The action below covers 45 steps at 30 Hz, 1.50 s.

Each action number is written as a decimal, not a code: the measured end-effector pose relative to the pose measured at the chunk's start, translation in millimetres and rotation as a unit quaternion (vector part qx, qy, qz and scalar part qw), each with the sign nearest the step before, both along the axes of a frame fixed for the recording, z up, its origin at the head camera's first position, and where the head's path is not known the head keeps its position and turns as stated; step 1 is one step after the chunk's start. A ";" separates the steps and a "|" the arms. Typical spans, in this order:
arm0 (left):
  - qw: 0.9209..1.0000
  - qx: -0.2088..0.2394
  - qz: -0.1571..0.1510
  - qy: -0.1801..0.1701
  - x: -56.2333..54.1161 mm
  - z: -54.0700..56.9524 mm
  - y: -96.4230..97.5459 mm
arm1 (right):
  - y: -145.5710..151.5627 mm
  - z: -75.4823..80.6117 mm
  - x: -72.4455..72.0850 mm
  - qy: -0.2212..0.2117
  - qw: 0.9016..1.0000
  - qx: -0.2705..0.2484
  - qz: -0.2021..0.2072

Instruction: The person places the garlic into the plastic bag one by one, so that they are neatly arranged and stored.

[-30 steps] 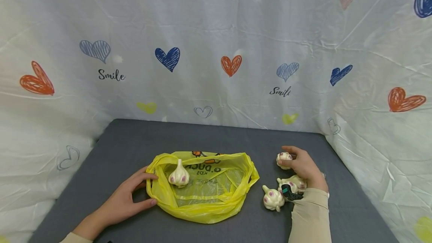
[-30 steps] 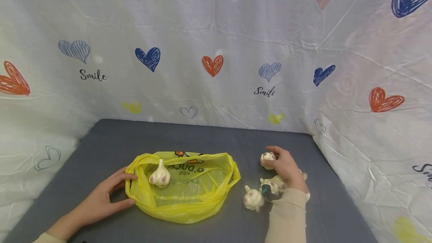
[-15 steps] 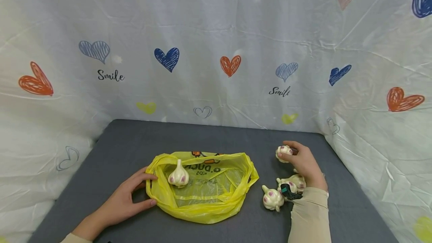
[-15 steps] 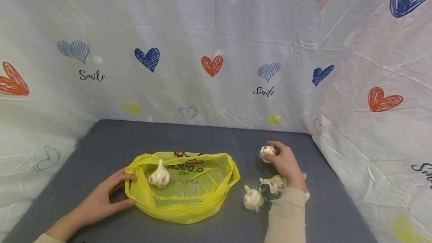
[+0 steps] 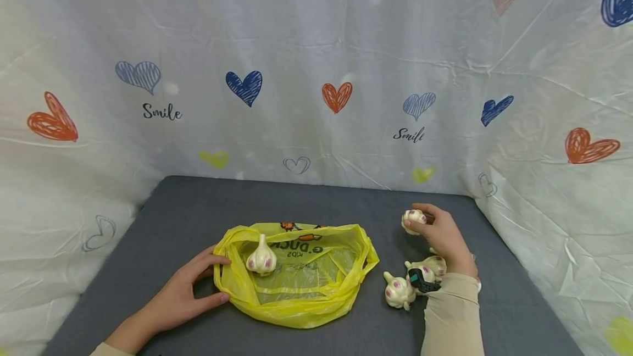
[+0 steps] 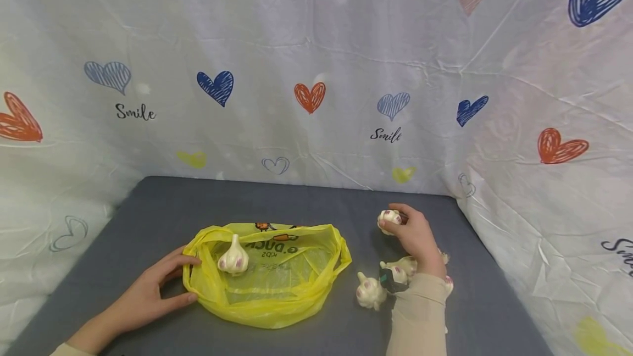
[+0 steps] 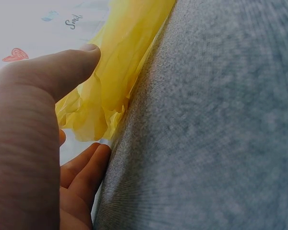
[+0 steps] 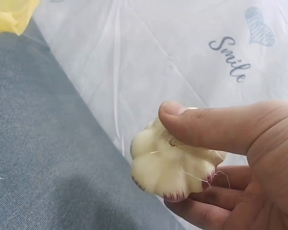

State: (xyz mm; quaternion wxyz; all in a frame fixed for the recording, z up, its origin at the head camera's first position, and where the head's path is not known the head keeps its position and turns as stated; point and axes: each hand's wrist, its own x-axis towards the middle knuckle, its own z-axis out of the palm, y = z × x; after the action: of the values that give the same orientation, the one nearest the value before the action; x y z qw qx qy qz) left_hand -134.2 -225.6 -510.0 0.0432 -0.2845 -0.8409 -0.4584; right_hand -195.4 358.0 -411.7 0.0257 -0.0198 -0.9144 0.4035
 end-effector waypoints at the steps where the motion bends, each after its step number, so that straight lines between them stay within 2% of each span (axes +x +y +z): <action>1: 1.000 -0.001 0.001 0.001 0.1 0.1 -0.1 | -0.6 0.7 -0.5 0.001 1.000 0.001 0.000; 17: 1.000 0.004 -0.003 -0.002 0.4 0.4 0.1 | -12.4 12.1 -2.7 0.021 1.000 0.016 0.008; 28: 1.000 0.004 -0.009 0.001 -0.2 -0.9 -0.2 | -24.8 21.7 -3.8 0.018 1.000 0.024 0.009; 37: 1.000 0.005 -0.010 0.002 0.4 0.5 0.2 | -38.5 32.5 -3.2 0.043 0.998 0.038 0.018; 45: 1.000 0.008 -0.008 0.004 0.3 -1.5 -0.1 | -49.9 40.1 -1.4 0.080 0.996 0.015 0.025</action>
State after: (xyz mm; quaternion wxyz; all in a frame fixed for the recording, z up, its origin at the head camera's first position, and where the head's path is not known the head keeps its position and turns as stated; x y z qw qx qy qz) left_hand -134.0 -225.7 -511.5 0.0452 -0.2925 -0.8346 -0.4646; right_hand -196.8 308.1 -371.6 0.0887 0.0356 -0.9157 0.3904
